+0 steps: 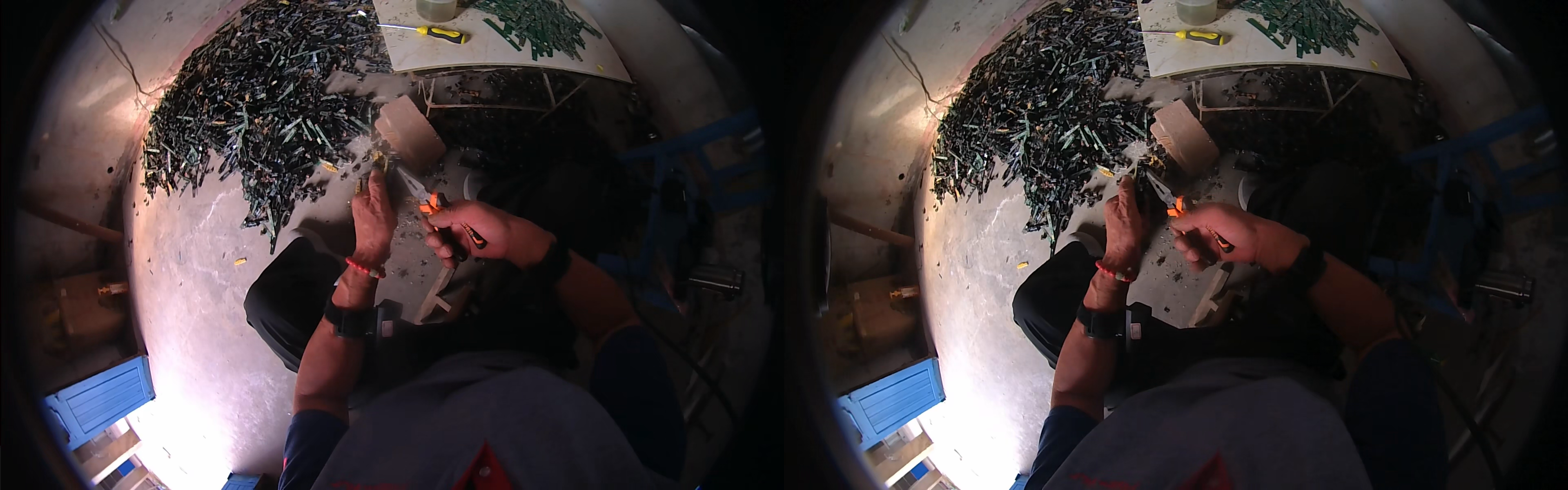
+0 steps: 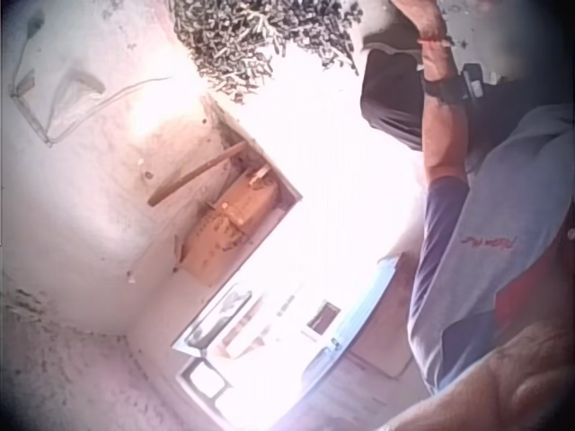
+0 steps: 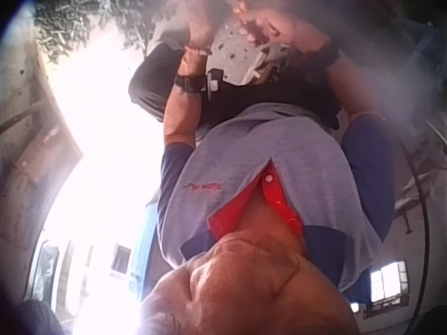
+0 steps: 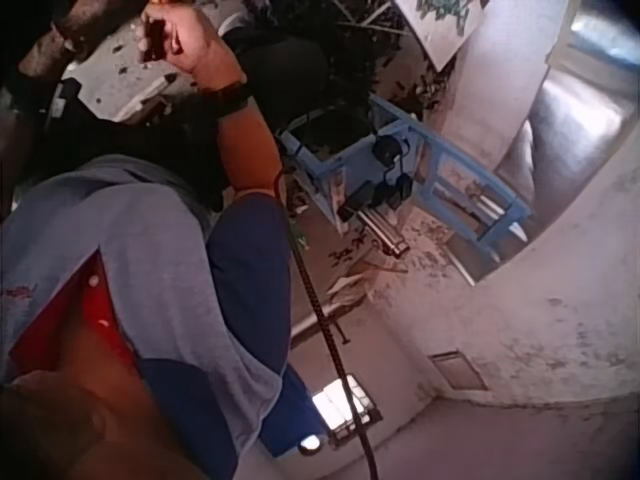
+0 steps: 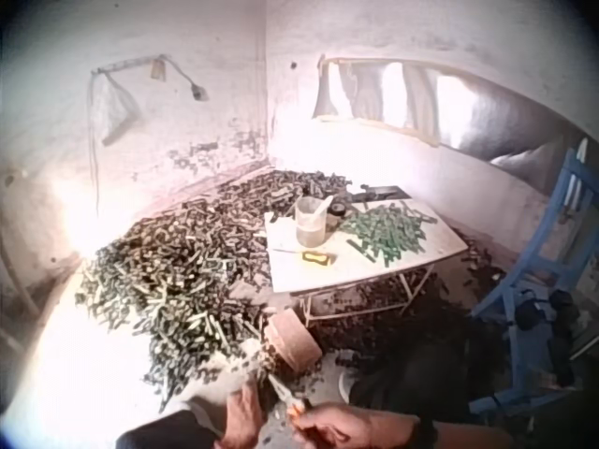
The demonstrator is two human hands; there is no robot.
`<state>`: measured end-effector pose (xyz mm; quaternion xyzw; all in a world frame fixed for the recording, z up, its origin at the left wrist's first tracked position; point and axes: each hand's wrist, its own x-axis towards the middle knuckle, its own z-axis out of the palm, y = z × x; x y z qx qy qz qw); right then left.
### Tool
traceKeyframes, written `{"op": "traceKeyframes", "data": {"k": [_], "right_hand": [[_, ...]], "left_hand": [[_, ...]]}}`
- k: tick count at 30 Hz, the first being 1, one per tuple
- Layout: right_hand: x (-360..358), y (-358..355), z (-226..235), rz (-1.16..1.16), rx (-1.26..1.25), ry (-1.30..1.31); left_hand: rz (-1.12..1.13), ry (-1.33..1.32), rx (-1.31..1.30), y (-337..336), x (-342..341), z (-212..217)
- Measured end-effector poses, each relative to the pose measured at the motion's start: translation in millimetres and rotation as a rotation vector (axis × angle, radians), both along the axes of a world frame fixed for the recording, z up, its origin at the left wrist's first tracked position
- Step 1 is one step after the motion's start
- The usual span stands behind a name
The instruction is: The person uses pliers and a screwdriver to remove components from a small electronic device, placing the extracted parts onto a table. The workspace contains a large pile of similar disassembled components on the floor.
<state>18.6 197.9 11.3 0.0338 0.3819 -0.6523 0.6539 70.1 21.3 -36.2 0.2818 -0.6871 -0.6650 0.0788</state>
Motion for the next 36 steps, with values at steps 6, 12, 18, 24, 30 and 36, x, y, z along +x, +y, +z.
{"op": "traceKeyframes", "data": {"k": [6,12,18,24,30,36], "right_hand": [[-4,-1,-10,0.275,0.366,1.151],[4,-4,-28,-0.044,0.701,1.921],[0,5,-21,0.061,0.469,1.497],[8,5,8,0.118,-0.047,0.283],[20,2,18,0.126,-0.081,0.33],[28,3,19,0.099,0.208,1.368]], "left_hand": [[-0.017,-0.021,-0.047,0,-1,0],[-0.005,-0.002,-0.04,-8,2,-29],[-0.067,0.019,0.271,-14,3,-26],[-0.201,0.299,-0.02,-23,14,-47],[-0.262,0.034,0.789,-11,33,34],[-0.262,-0.004,0.9,-8,40,32]]}}
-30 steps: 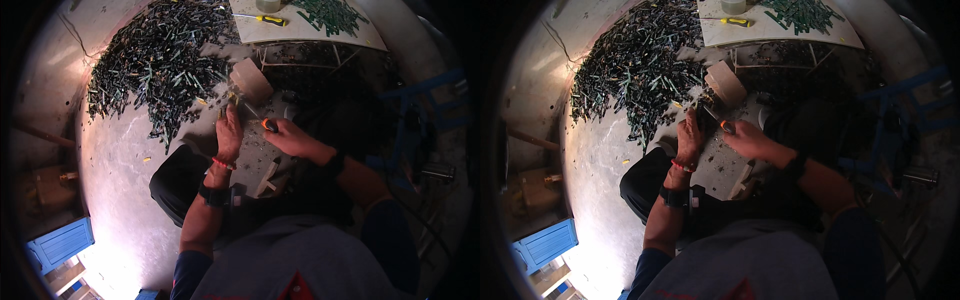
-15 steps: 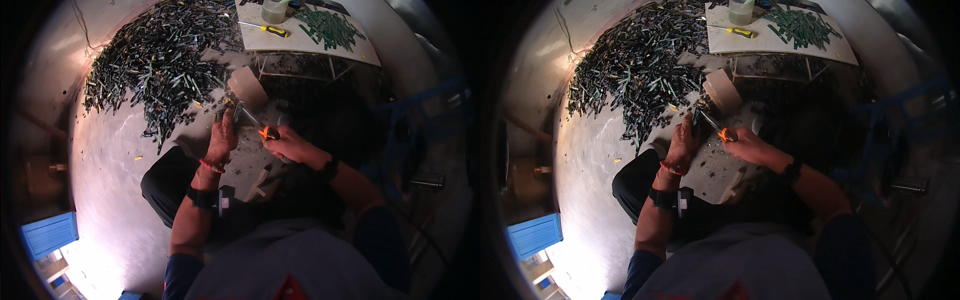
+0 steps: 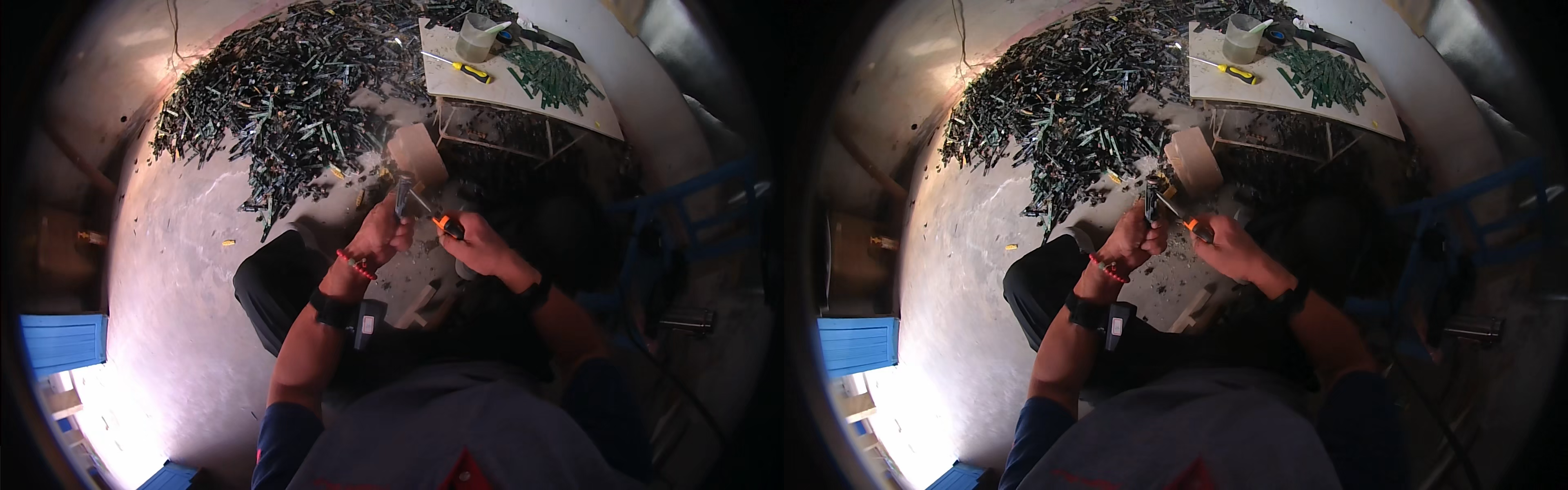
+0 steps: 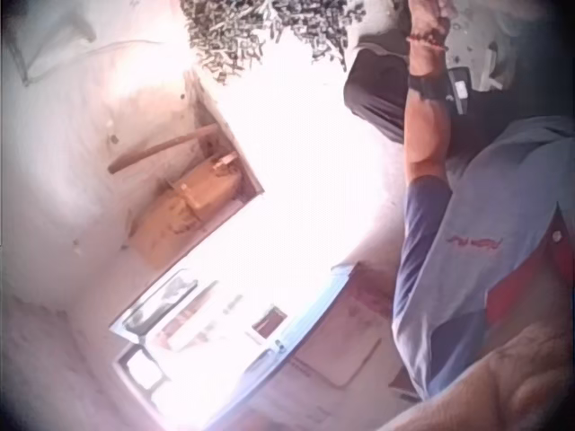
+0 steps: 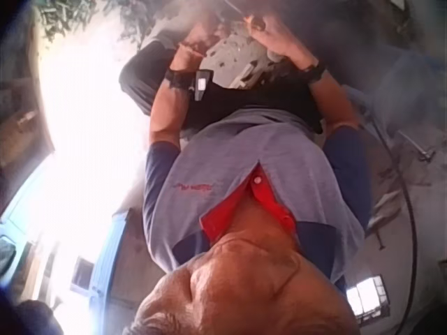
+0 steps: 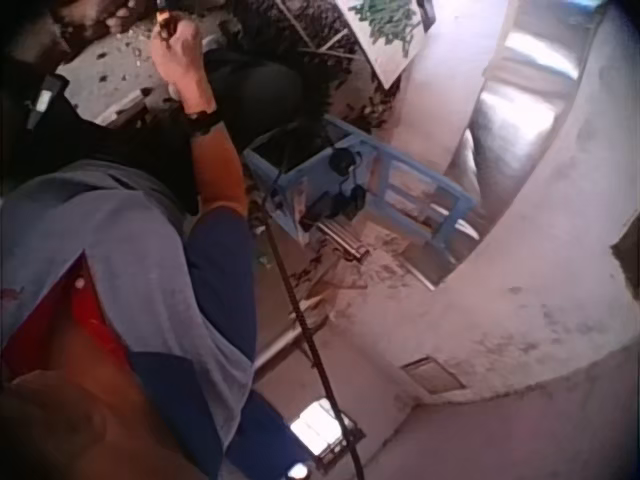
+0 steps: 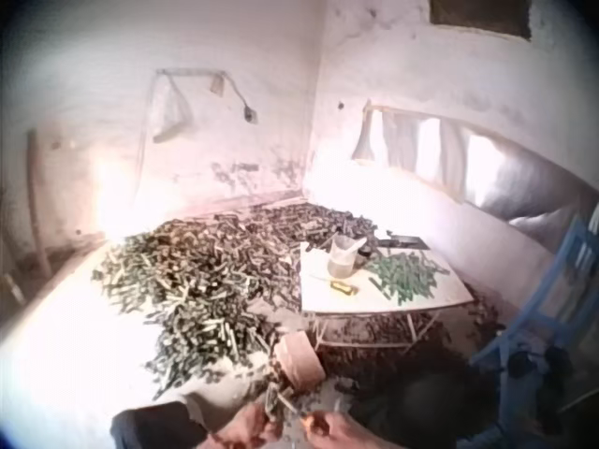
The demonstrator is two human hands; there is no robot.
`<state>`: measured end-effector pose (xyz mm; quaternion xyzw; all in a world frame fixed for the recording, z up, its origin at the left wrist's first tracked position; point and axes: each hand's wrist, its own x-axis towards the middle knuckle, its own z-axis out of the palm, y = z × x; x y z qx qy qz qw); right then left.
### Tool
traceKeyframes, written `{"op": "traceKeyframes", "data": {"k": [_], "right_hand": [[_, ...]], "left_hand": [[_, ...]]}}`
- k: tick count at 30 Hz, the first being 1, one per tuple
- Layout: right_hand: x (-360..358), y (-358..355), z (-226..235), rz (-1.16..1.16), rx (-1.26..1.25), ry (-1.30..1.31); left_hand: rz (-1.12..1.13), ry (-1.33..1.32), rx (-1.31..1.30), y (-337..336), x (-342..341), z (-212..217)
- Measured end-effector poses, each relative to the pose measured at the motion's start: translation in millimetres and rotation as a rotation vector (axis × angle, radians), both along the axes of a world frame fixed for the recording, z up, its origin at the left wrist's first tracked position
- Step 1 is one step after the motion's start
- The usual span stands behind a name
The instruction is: The person uses pliers and a screwdriver to remove components from a small electronic device, placing the extracted parts onto a table. The workspace contains a large pile of similar disassembled components on the floor.
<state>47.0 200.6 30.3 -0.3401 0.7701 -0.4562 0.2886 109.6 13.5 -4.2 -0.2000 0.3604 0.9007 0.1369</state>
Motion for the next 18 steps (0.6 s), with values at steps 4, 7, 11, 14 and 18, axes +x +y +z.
{"op": "traceKeyframes", "data": {"k": [4,7,11,14,18], "right_hand": [[21,2,7,-0.152,0.143,0.131],[36,1,14,-0.193,0.231,0.088],[43,2,20,-0.168,0.315,0.118],[42,0,19,-0.171,0.327,0.103],[46,-1,1,-0.221,0.29,-0.054]], "left_hand": [[0.064,-0.106,0.021,5,-1,3],[0.096,-0.127,-0.155,4,5,-1],[0.114,0.075,-0.377,4,22,-21],[0.226,0.185,-0.784,12,17,-29],[0.221,-0.054,-0.554,13,13,-30]]}}
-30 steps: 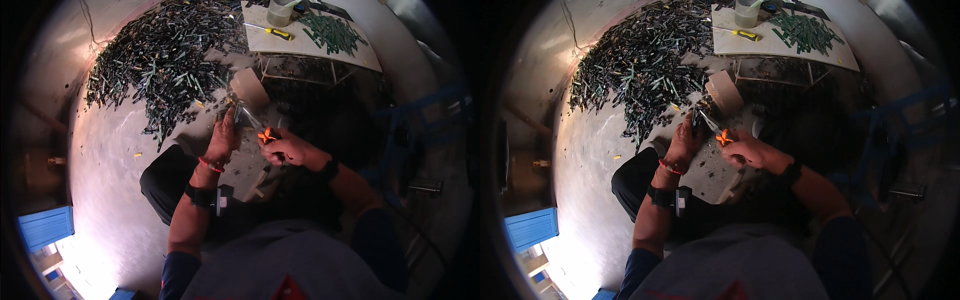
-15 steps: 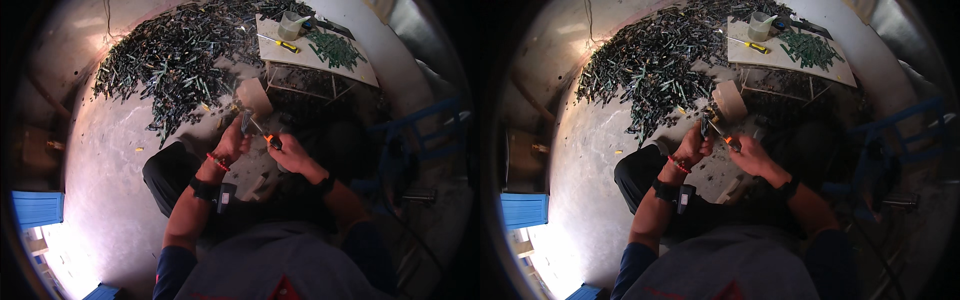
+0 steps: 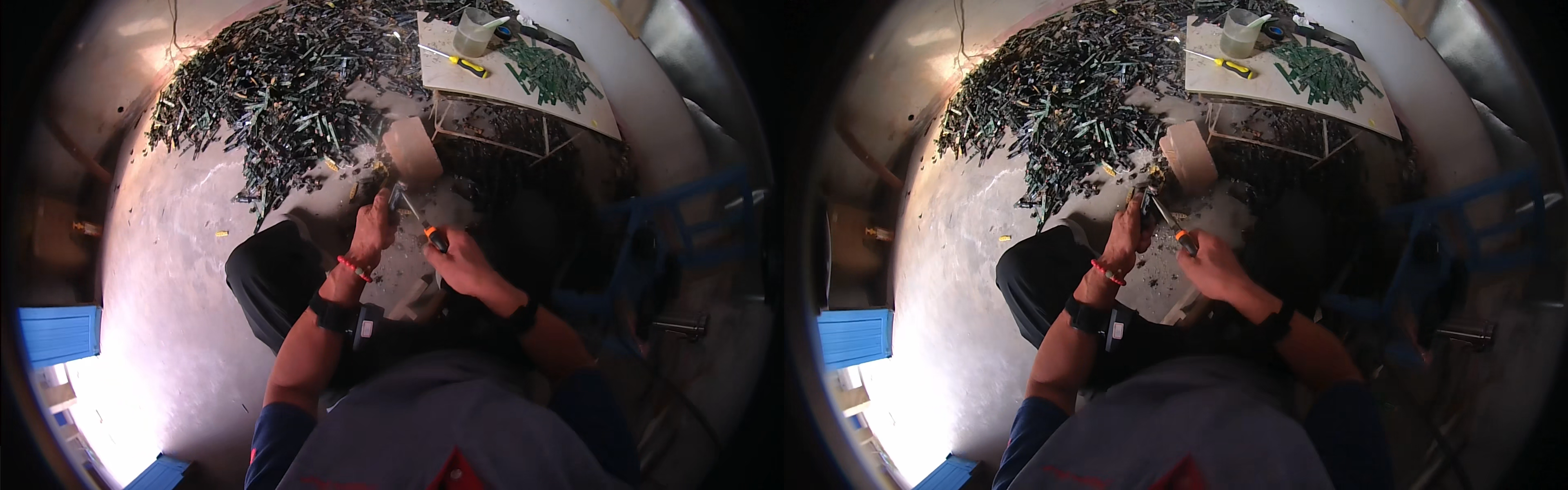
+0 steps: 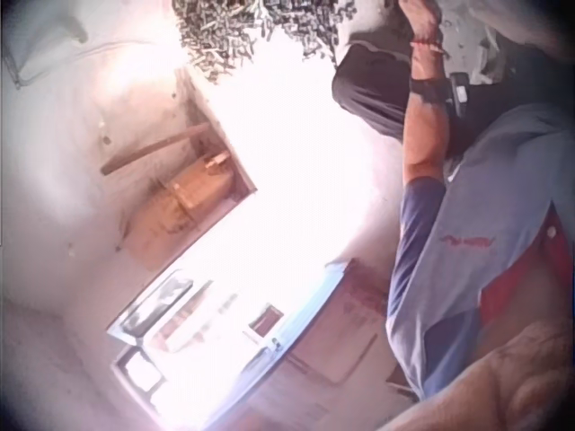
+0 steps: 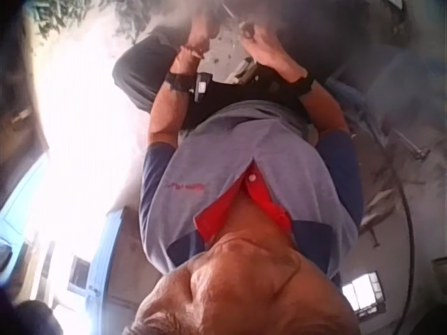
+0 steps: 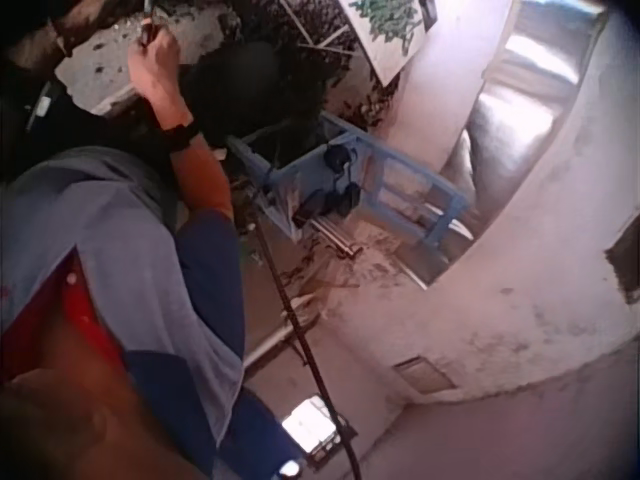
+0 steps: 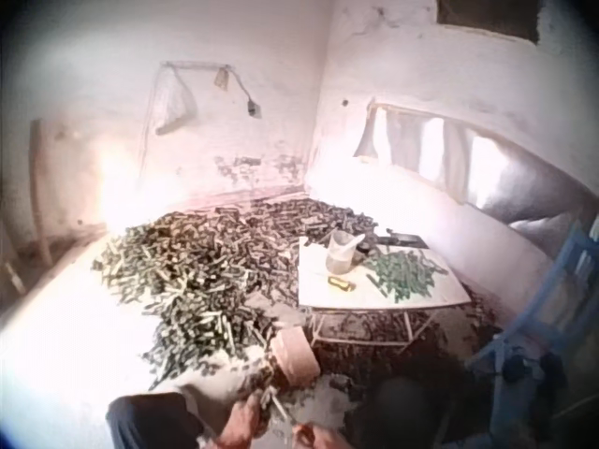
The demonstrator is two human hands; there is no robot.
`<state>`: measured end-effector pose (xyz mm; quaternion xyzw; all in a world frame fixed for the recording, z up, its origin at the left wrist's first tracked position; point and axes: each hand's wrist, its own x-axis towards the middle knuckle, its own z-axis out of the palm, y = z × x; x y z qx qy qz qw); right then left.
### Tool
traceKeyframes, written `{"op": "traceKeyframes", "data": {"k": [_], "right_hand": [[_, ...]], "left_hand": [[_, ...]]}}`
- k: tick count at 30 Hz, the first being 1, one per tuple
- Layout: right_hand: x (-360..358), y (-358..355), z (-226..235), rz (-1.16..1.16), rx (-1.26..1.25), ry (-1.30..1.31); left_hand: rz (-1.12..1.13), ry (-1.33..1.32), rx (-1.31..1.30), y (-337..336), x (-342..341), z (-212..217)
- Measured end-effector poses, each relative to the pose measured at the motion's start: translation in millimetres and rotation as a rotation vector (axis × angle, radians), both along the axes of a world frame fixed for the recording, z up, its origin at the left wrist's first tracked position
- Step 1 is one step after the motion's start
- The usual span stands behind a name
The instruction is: The person uses pliers and a screwdriver to remove components from a small electronic device, placing the extracted parts onto a table. The workspace contains a large pile of similar disassembled components on the floor.
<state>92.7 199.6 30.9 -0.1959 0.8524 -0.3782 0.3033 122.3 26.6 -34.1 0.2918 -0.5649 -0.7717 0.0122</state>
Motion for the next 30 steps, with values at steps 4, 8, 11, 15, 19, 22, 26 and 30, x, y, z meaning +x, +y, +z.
{"op": "traceKeyframes", "data": {"k": [4,8,11,15,19,22,26,30], "right_hand": [[3,1,-6,-0.053,-0.078,-0.043],[-6,-1,-13,-0.024,-0.15,-0.106],[-2,-2,-13,-0.024,-0.072,-0.005],[-7,5,-24,0.019,0.043,0.355],[-35,21,-19,0.182,0.147,0.657],[-51,30,-12,0.279,0.206,0.763],[-57,31,-5,0.34,0.229,0.709],[-46,29,-17,0.252,-0.052,0.126]], "left_hand": [[-0.023,-0.012,0.001,-2,-4,2],[-0.008,0.045,-0.174,1,-9,-6],[0.017,0.127,-0.512,3,-8,-19],[0.023,0.025,-0.287,6,-8,-13],[-0.149,0.344,-0.674,-1,-6,-44],[-0.213,0.054,-0.343,6,-2,-21],[-0.233,-0.112,-0.104,4,-1,-8],[-0.187,-0.014,-0.272,8,-2,-11]]}}
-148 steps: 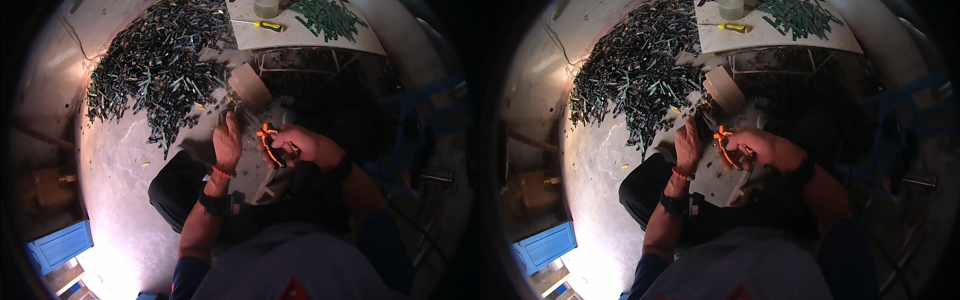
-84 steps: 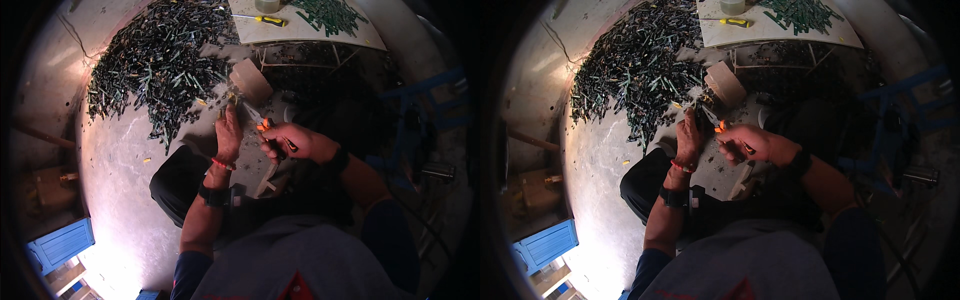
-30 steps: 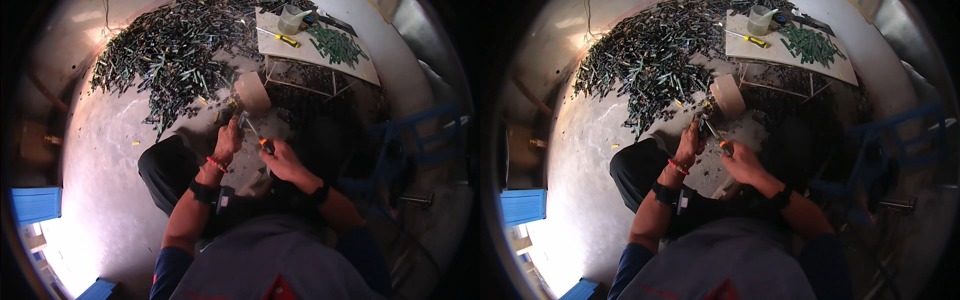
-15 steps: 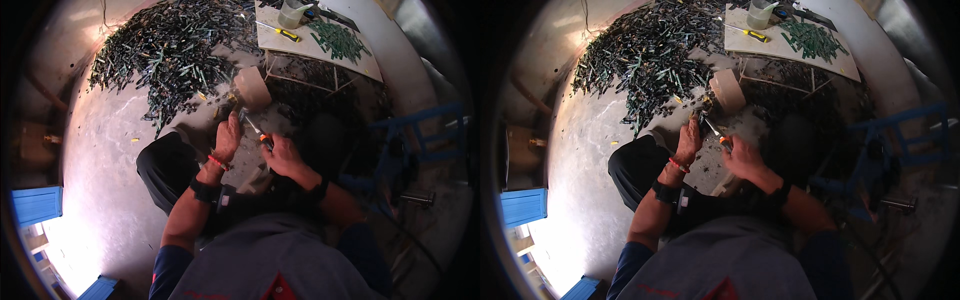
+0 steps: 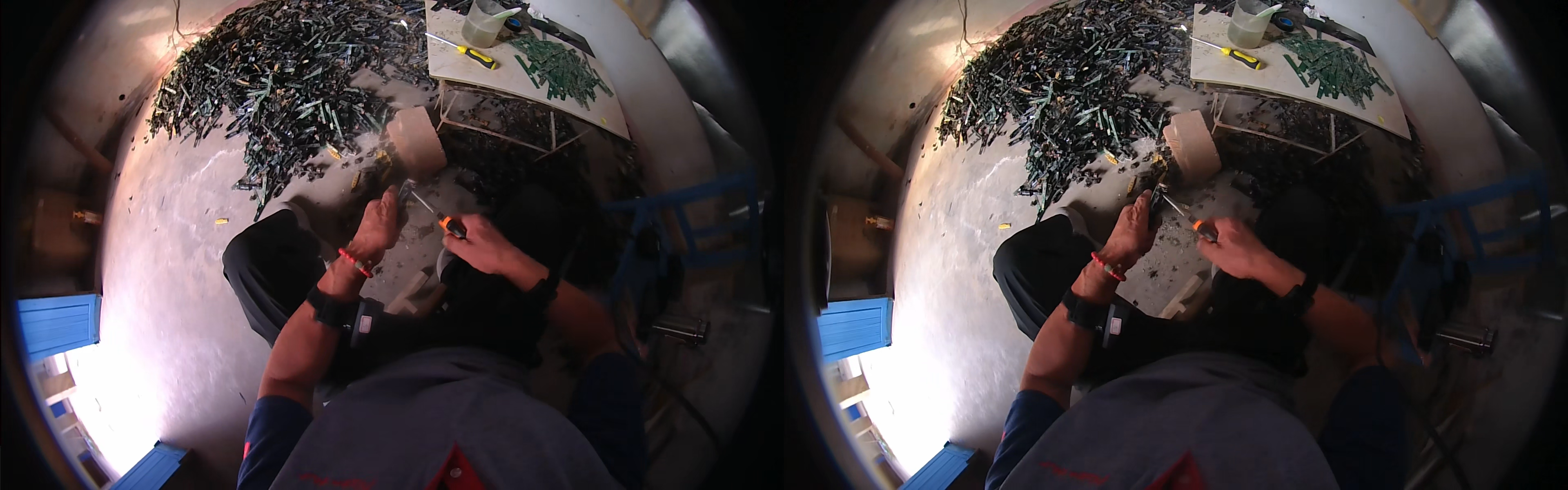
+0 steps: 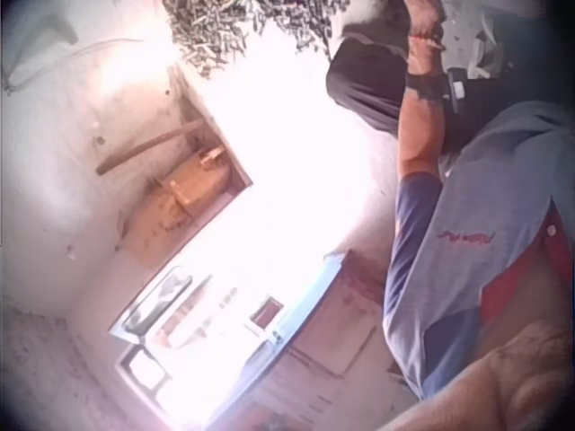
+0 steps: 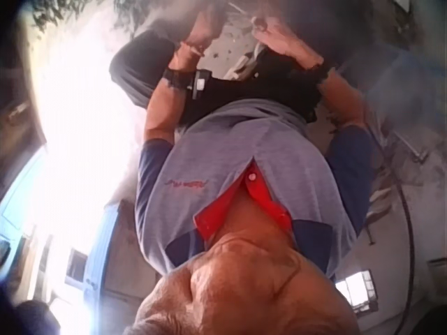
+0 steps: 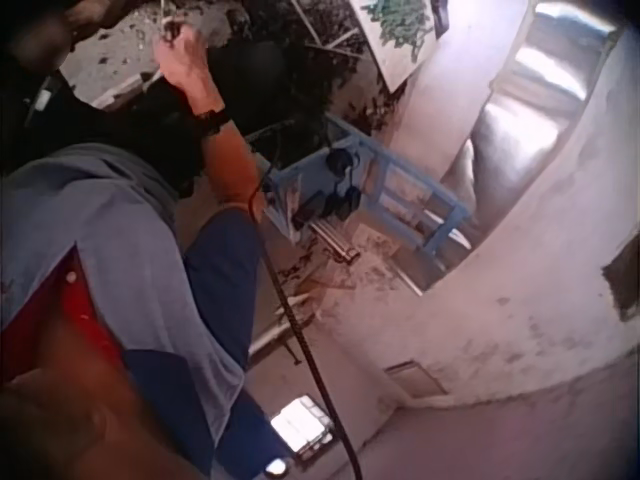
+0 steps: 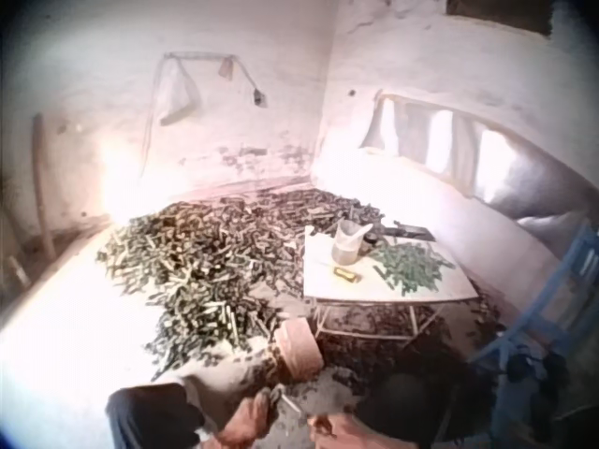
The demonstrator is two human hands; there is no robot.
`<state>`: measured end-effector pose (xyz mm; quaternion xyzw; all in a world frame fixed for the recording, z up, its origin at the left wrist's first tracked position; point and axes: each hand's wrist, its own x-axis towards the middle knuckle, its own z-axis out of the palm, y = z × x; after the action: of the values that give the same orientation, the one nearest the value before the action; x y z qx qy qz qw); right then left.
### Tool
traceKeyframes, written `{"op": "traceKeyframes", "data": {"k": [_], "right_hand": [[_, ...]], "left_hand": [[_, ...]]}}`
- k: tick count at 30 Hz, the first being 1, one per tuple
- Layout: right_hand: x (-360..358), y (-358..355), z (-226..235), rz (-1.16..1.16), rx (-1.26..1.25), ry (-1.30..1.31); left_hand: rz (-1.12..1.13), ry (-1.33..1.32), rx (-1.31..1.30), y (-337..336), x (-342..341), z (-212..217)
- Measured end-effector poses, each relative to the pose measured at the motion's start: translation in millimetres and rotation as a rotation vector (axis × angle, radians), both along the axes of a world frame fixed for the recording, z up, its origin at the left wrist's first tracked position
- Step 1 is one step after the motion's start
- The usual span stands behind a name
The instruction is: The person uses pliers and a screwdriver to remove components from a small electronic device, placing the extracted parts onto a table. The workspace contains a large pile of similar disassembled components on the floor.
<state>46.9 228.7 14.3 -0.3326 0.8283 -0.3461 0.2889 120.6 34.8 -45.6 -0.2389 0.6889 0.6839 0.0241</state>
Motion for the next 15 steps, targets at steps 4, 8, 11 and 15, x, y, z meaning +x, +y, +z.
{"op": "traceKeyframes", "data": {"k": [4,8,11,15], "right_hand": [[41,-16,6,-0.282,-0.33,-1.384],[50,-25,-5,-0.266,-0.456,-1.535],[36,-21,-7,-0.215,-0.352,-1.163],[-2,-8,-17,-0.044,0.126,0.276]], "left_hand": [[0.044,0.03,0.215,2,1,-15],[-0.004,0.213,0.171,0,0,-33],[-0.013,0.125,0.236,-2,0,-22],[0.025,-0.018,0.355,0,-3,-2]]}}
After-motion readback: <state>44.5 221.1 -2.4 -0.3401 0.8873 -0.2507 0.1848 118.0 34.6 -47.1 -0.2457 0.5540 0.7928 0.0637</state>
